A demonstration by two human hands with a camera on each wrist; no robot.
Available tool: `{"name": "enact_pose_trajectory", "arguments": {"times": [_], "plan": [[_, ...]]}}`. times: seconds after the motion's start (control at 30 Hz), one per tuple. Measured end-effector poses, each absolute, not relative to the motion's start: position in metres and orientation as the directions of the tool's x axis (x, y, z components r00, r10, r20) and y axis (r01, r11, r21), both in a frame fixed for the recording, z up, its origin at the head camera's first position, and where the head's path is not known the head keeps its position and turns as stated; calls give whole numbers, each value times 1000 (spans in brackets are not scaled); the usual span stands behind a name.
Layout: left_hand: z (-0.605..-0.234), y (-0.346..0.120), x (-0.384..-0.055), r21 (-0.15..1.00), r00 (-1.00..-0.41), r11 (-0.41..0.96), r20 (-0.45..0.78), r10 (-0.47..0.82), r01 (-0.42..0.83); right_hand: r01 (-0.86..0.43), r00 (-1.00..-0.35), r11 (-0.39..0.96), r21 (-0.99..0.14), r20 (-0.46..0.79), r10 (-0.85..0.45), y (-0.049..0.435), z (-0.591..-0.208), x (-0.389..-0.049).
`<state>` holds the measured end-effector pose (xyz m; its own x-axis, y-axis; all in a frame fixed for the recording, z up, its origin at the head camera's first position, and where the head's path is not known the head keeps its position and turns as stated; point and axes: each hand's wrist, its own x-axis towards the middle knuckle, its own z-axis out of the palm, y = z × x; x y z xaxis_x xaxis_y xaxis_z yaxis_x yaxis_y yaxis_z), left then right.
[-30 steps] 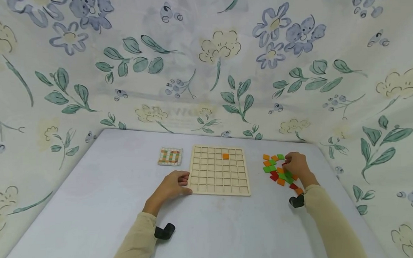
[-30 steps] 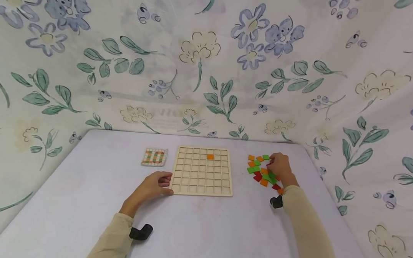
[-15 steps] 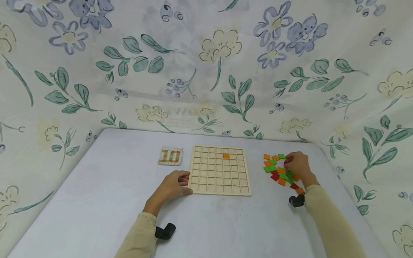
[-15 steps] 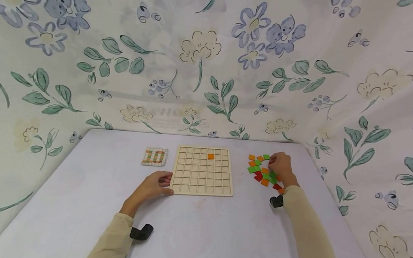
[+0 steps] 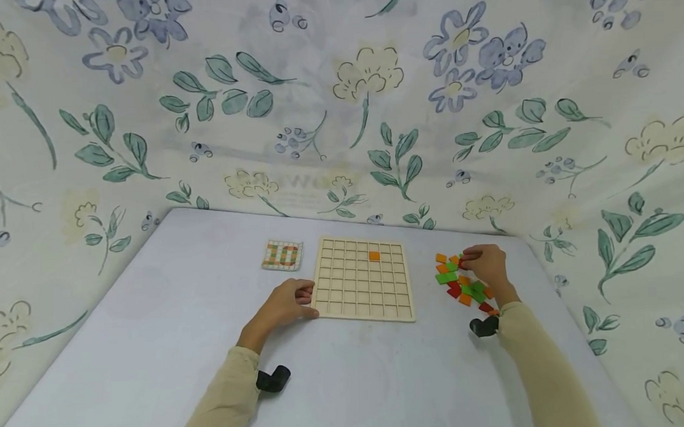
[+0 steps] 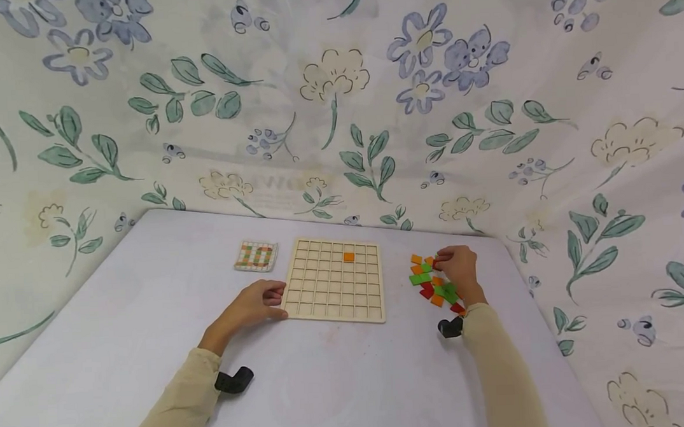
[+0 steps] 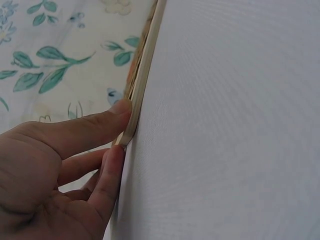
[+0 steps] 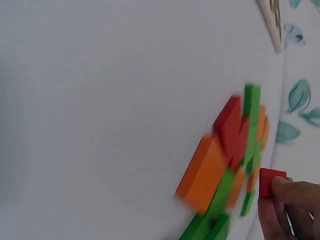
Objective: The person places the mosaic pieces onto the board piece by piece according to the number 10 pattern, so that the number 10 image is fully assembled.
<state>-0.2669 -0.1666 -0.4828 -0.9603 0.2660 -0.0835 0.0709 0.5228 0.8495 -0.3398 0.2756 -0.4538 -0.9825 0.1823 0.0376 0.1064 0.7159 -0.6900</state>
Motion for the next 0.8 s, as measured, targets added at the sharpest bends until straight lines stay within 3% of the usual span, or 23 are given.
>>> {"name": "enact_pose_trajectory", "arguments": {"times": [0.5,0.8], "plan": [[-487,-166,-267,848,-966,528,-92,242,51,-121,-992,639,-760,120,-45,165,-455,-375],[-487,-167,-266,846,-968,529,-82,238,58,-123,-992,618,-777,97,-75,132,-465,-376]]}}
